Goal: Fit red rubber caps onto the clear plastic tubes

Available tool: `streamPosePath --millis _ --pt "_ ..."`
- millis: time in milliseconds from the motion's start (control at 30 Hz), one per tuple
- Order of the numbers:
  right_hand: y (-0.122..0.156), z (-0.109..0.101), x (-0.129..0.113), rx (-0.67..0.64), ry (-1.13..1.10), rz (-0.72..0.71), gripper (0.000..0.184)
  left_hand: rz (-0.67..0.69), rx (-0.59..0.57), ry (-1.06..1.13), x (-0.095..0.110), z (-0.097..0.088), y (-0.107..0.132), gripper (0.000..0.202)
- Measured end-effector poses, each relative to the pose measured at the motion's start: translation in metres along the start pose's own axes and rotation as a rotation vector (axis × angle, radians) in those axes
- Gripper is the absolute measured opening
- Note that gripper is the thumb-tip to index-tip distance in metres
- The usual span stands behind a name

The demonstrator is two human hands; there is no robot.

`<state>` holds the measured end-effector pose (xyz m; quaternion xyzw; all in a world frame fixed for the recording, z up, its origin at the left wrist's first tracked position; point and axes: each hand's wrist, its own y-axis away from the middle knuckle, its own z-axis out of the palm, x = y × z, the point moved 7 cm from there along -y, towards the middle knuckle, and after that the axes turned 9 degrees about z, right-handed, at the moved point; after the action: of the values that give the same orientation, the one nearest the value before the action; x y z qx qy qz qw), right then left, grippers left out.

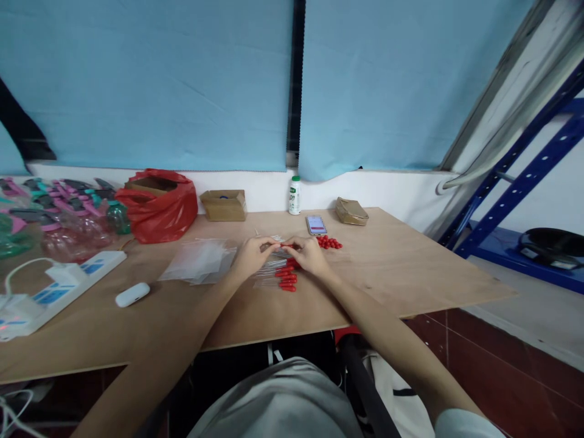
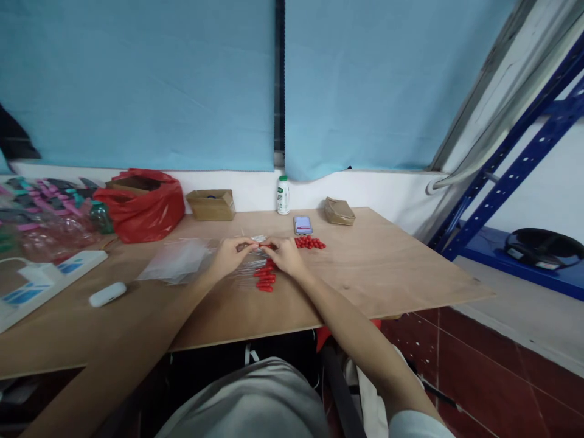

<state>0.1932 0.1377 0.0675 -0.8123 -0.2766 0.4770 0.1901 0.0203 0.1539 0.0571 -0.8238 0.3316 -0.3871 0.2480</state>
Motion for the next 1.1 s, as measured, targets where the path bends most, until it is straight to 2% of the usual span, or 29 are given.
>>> streamPosePath --millis 133,267,400,500,567,667,767,933,1100 --pt "0.002 -0.001 -0.009 -0.001 0.064 -0.067 0.016 -0.023 0.016 0.056 -0.002 0.001 0.000 0.029" --pt "-0.002 -0.004 -0.008 0.042 0.003 -0.039 0.017 -0.038 0.026 0.180 -0.002 0.001 -0.003 0.033" --pt "-0.006 -0.010 -0.009 0.106 -0.043 -0.030 0.019 -0.041 0.039 0.182 0.002 -0.006 -0.007 0.038" --pt "-0.006 -0.015 -0.008 0.145 -0.045 -0.044 0.018 -0.087 0.066 0.217 -0.004 -0.011 -0.007 0.040" --pt "-0.007 -0.018 -0.006 0.157 -0.051 -0.043 0.018 -0.156 0.115 0.355 -0.013 -0.013 -0.005 0.038" --pt "-0.007 -0.021 -0.001 0.187 -0.072 -0.018 0.019 -0.336 0.236 0.758 -0.031 -0.009 -0.001 0.032" --pt "-0.006 -0.020 -0.003 0.192 -0.084 -0.025 0.018 -0.452 0.273 1.116 -0.035 0.002 0.001 0.035" --pt "-0.004 -0.016 -0.010 0.167 -0.077 -0.054 0.015 -0.467 0.275 1.462 -0.010 0.013 -0.002 0.039" --pt "-0.003 -0.012 -0.013 0.144 -0.088 -0.047 0.018 -0.445 0.262 1.688 0.016 0.014 -0.004 0.042"
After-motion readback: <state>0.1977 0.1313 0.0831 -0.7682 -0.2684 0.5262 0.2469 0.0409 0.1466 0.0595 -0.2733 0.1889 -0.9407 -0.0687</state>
